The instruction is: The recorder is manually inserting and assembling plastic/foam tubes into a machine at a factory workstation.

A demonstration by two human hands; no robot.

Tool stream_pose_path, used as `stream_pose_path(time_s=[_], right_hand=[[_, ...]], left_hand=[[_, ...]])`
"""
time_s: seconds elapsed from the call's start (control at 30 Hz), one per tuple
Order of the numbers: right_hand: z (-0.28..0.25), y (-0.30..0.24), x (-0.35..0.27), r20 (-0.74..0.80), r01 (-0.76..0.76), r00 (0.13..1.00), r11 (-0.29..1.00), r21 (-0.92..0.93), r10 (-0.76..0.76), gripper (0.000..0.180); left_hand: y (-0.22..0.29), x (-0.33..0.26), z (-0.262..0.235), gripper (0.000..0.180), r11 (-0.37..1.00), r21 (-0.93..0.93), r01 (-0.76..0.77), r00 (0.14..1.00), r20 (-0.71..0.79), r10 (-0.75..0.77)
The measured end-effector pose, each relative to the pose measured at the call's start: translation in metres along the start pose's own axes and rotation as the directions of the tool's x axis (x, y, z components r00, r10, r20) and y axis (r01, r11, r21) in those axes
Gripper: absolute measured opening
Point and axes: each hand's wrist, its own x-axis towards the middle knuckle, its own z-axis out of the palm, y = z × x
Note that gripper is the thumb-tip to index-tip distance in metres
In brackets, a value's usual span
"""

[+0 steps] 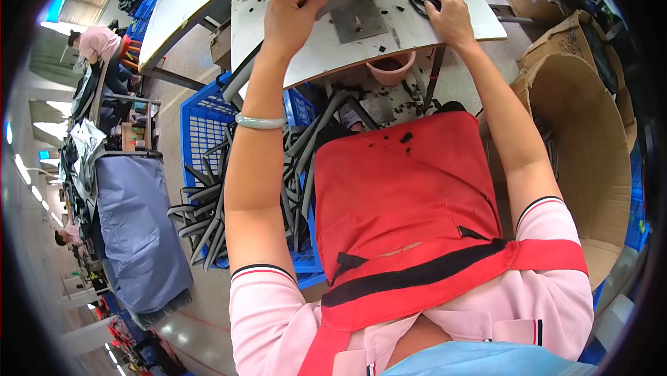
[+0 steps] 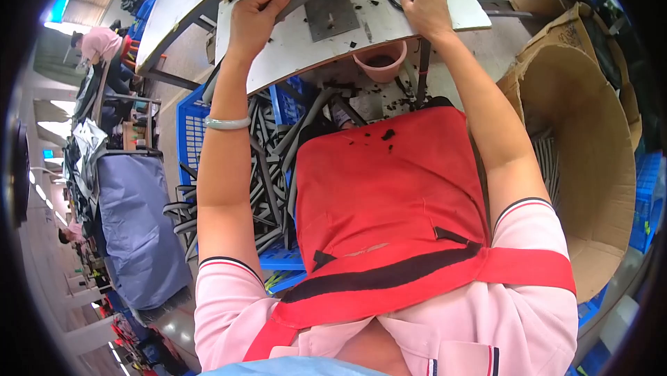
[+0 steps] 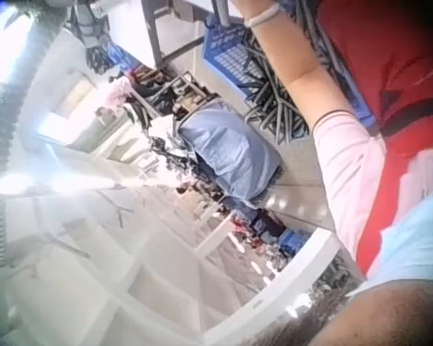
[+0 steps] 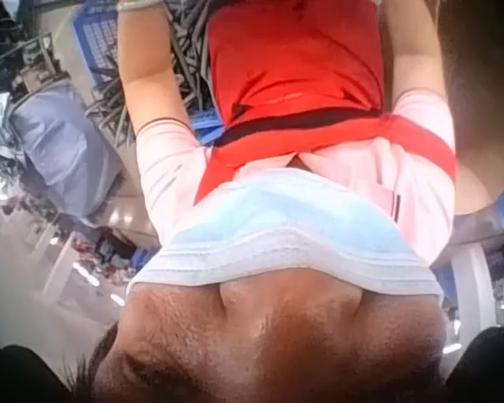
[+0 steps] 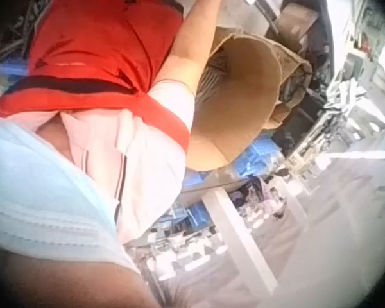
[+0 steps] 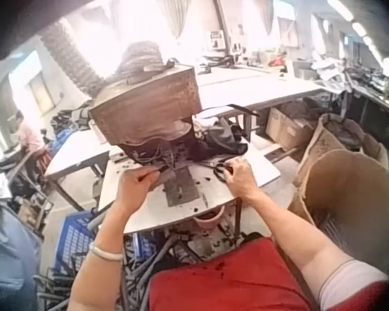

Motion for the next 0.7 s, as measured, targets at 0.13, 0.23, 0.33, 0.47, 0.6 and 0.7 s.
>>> stream_pose_path(time_s=[0.13, 0.23, 0.33, 0.47, 0.6, 0.7], right_hand=[[-0.010, 0.000, 0.002, -0.074, 0.037, 0.997, 0.999, 0.031, -0.034, 0.026], [-0.025, 0.011, 0.005, -0.216, 0.093, 0.974, 0.992, 0.084, -0.073, 0.021], [-0.026, -0.005, -0.008, -0.335, 0.237, 0.935, 0.906, 0.350, -0.115, 0.019], [-0.025, -0.097, -0.127, -0.195, 0.200, 0.971, 0.920, 0.338, -0.139, 0.023], [-0.050, -0.130, -0.223, 0.633, -0.559, 0.765, 0.366, 0.744, -0.118, 0.079], [-0.055, -0.153, -0.219, 0.181, -0.098, 0.944, 0.289, 0.952, -0.276, 0.060]], left_hand=[[0.010, 0.004, 0.002, 0.031, 0.964, -0.146, 0.224, 0.971, 0.120, -0.208], [0.006, -0.001, 0.020, 0.035, 0.994, -0.075, 0.083, 0.987, 0.144, -0.071], [-0.030, -0.035, 0.028, 0.034, 0.971, 0.190, 0.145, 0.929, 0.312, -0.199], [-0.044, -0.086, 0.017, 0.026, 0.983, 0.078, 0.163, 0.984, 0.064, -0.169], [0.049, -0.135, 0.091, 0.017, 0.850, -0.390, 0.354, 0.922, 0.300, -0.247], [0.098, -0.184, 0.112, 0.015, 0.896, -0.382, 0.225, 0.929, 0.362, -0.079]])
